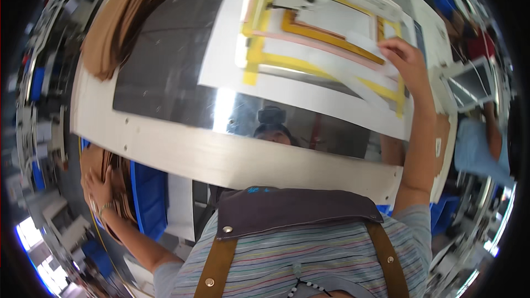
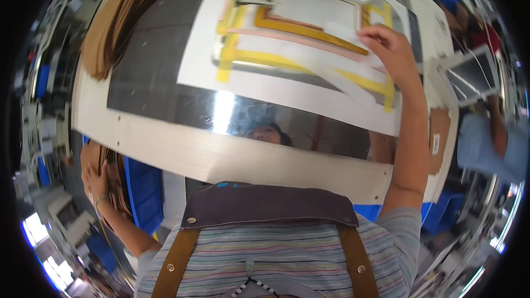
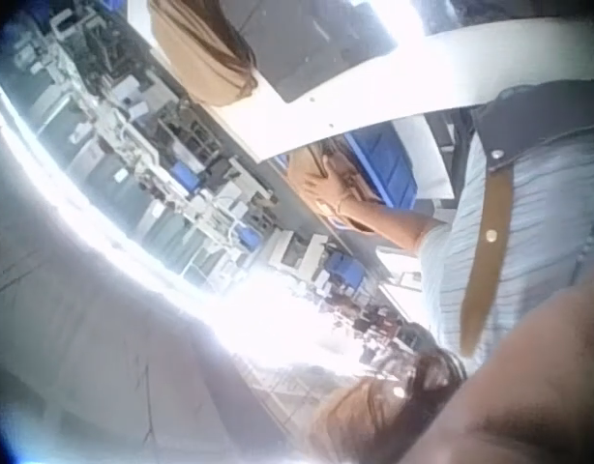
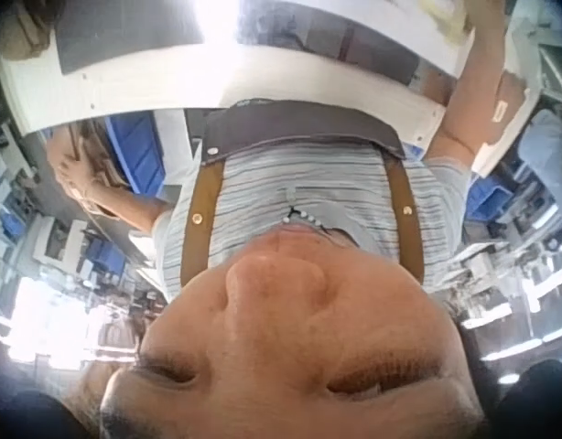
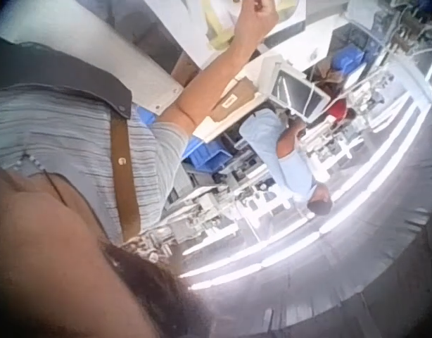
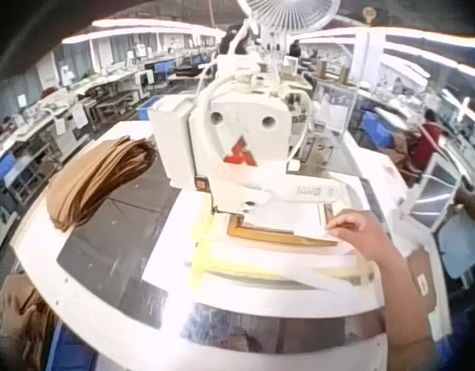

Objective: Sewing a leather brand label onto a piece of leather material using an industrial sewing machine.

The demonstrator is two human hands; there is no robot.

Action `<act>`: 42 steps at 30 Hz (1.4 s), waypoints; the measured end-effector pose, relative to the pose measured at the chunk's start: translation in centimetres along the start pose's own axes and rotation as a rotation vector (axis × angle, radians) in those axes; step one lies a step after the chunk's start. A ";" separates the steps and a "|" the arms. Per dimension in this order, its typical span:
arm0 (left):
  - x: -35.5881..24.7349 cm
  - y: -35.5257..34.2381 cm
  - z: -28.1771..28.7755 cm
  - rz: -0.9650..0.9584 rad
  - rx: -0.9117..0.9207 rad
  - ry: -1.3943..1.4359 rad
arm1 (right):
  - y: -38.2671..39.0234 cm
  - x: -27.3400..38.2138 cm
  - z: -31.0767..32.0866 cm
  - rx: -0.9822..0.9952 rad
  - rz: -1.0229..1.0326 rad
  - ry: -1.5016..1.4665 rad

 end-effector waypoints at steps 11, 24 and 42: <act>-42.7 3.2 19.6 -1.057 -0.184 0.958 | -8.8 7.0 -6.7 0.076 0.121 0.109; -60.3 8.6 20.1 -1.438 -0.079 0.630 | -8.4 5.7 -8.5 0.200 0.009 0.007; -60.9 8.5 19.6 -1.416 -0.177 0.706 | -9.0 1.5 -1.2 0.297 0.080 0.260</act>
Point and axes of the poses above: each hand's wrist, its own y-axis away from the middle knuckle, its own z-axis out of the back of the hand, x = y × z, the point moved 7 cm from there along -y, towards the middle knuckle, and after that the axes turned 11 degrees about y, right-handed, at the moved point
